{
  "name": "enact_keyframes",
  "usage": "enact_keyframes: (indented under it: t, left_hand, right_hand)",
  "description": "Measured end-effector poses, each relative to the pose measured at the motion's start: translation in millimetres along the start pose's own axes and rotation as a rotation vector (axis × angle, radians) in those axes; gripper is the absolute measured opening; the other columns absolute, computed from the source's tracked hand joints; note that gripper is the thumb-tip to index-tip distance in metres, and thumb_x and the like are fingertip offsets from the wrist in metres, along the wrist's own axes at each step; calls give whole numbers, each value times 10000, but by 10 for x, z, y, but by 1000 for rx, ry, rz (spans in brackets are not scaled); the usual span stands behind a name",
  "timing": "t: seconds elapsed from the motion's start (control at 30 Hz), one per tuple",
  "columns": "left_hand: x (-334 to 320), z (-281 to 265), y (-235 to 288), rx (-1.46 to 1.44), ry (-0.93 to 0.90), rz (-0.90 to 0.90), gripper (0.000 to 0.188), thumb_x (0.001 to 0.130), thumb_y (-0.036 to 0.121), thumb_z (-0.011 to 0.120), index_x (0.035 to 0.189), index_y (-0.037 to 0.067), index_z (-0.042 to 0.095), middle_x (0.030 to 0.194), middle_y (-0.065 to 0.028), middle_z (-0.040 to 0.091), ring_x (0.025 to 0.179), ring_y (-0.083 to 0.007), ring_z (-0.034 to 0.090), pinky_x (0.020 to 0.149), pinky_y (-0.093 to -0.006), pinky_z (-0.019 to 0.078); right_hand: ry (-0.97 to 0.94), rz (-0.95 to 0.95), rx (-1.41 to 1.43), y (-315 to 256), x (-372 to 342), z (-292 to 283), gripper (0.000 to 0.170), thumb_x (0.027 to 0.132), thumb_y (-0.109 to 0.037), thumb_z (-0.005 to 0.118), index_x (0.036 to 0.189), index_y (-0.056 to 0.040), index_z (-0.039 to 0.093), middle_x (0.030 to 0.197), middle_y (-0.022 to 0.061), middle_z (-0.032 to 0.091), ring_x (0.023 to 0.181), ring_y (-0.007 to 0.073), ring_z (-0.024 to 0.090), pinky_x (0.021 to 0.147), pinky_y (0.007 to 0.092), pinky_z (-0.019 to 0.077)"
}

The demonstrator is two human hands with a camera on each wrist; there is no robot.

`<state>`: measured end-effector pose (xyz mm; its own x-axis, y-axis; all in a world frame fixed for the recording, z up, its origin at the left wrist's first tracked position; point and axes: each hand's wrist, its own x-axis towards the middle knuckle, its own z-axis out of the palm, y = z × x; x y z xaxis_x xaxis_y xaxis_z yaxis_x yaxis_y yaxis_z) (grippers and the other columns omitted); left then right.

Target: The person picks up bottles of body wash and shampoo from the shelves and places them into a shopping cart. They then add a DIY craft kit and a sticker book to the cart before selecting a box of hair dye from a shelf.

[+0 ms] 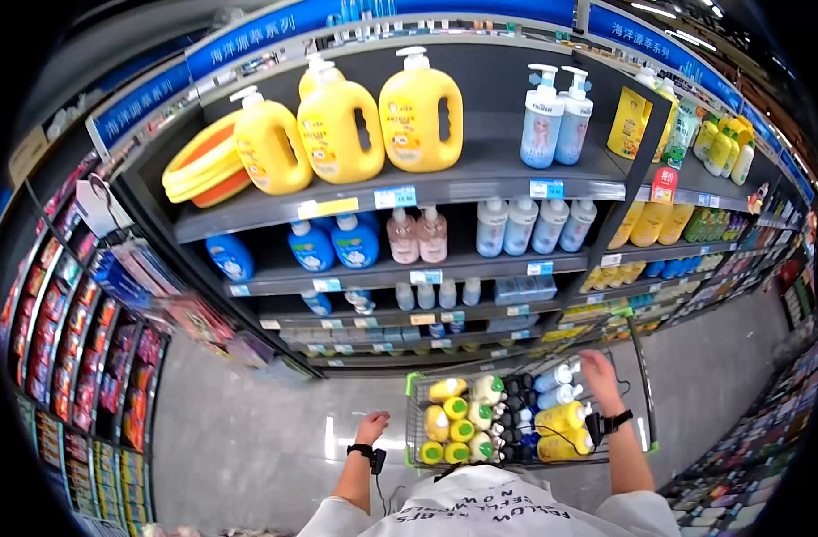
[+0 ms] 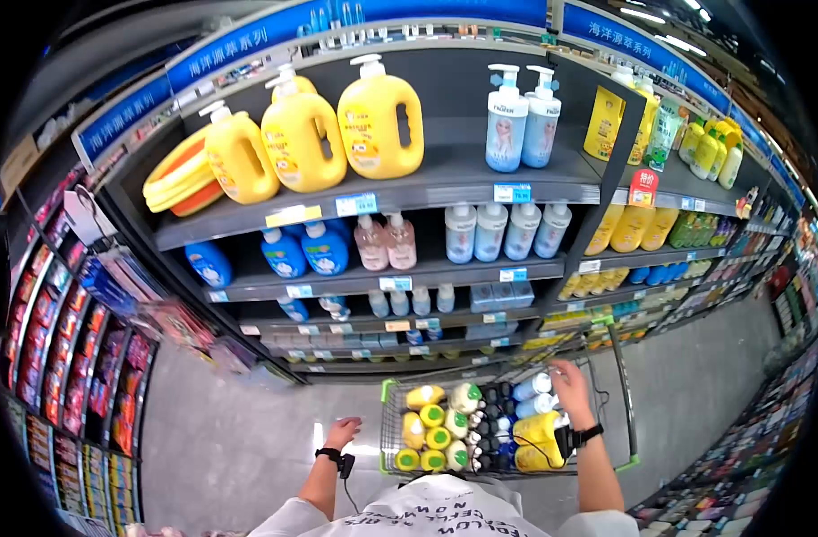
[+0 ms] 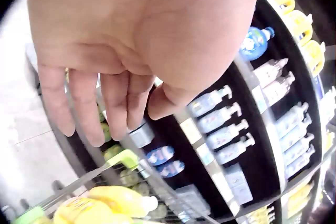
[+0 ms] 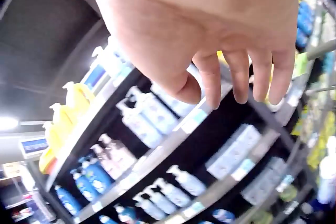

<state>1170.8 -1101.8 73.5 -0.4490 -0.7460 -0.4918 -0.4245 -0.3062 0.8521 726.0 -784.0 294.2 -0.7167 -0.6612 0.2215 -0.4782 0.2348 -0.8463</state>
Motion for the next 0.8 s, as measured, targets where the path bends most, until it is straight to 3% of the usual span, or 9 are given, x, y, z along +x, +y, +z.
enact_keyframes:
  t: [0.03, 0.1, 0.13, 0.27, 0.33, 0.57, 0.63, 0.73, 0.8]
  left_hand:
    - [63, -32, 244, 11, 9, 77, 297, 892, 204, 535, 1096, 21, 650, 1011, -65, 684, 869, -154, 656, 729, -274, 510]
    - [88, -44, 701, 20, 31, 153, 301, 900, 195, 530, 1109, 8, 639, 1020, -70, 684, 894, -161, 655, 765, -279, 508]
    - [33, -56, 1028, -15, 24, 260, 299, 907, 183, 523, 1114, -3, 632, 1022, -72, 683, 912, -164, 650, 786, -284, 503]
    - [20, -158, 1833, 11, 16, 546, 281, 915, 140, 506, 1123, -9, 622, 1019, -81, 683, 948, -166, 640, 830, -290, 491]
    - [-243, -183, 2362, 158, 15, 522, 301, 928, 116, 502, 1177, -35, 576, 1097, -112, 651, 982, -165, 622, 843, -280, 486]
    - [-597, -182, 3960, 256, 66, 894, 290, 919, 140, 542, 1168, 1, 593, 1115, -88, 648, 1008, -147, 601, 858, -279, 473]
    - [-621, -208, 4400, 192, 29, 973, 312, 913, 117, 546, 1208, 21, 575, 1145, -90, 636, 1023, -149, 596, 872, -280, 471]
    - [-485, -291, 4803, 119, -59, 1065, 334, 899, 104, 558, 1221, 13, 565, 1153, -99, 632, 1044, -172, 599, 899, -299, 471]
    - [-394, -387, 4922, 159, -86, 1130, 340, 892, 101, 559, 1221, 13, 564, 1152, -107, 631, 1044, -182, 600, 894, -296, 472]
  right_hand:
    - [-48, 34, 77, -425, 218, 123, 243, 836, -61, 573, 1071, -28, 625, 1049, 97, 638, 964, 199, 590, 830, 313, 460]
    - [-119, -219, 106, -913, 658, 360, 242, 844, -59, 599, 1084, -34, 619, 1096, 90, 612, 1036, 195, 577, 850, 299, 467]
    - [-176, -162, 254, -1087, 847, 489, 237, 862, -70, 592, 1096, -33, 613, 1147, 83, 584, 1050, 183, 572, 833, 290, 486]
    - [-274, -363, 331, -1826, 1475, 830, 284, 885, -79, 565, 1167, -49, 574, 1219, 62, 546, 1094, 173, 553, 838, 288, 492]
    - [-323, -400, 434, -2127, 1723, 908, 295, 878, -77, 569, 1172, -49, 573, 1217, 65, 552, 1092, 172, 551, 833, 283, 490]
    - [-119, -559, 392, -2792, 2644, 1199, 406, 853, -67, 565, 1255, -61, 511, 1247, 101, 528, 1154, 208, 504, 842, 296, 491]
    - [121, -604, 208, -2846, 2800, 1471, 468, 841, -85, 575, 1297, -69, 470, 1281, 118, 487, 1166, 241, 496, 842, 313, 498]
    - [261, -560, 151, -2891, 2896, 1630, 507, 834, -109, 583, 1320, -79, 443, 1303, 129, 460, 1158, 268, 498, 848, 327, 500]
    - [306, -577, 199, -2831, 3137, 1634, 518, 838, -140, 577, 1329, -66, 432, 1306, 155, 470, 1166, 307, 494, 969, 382, 420]
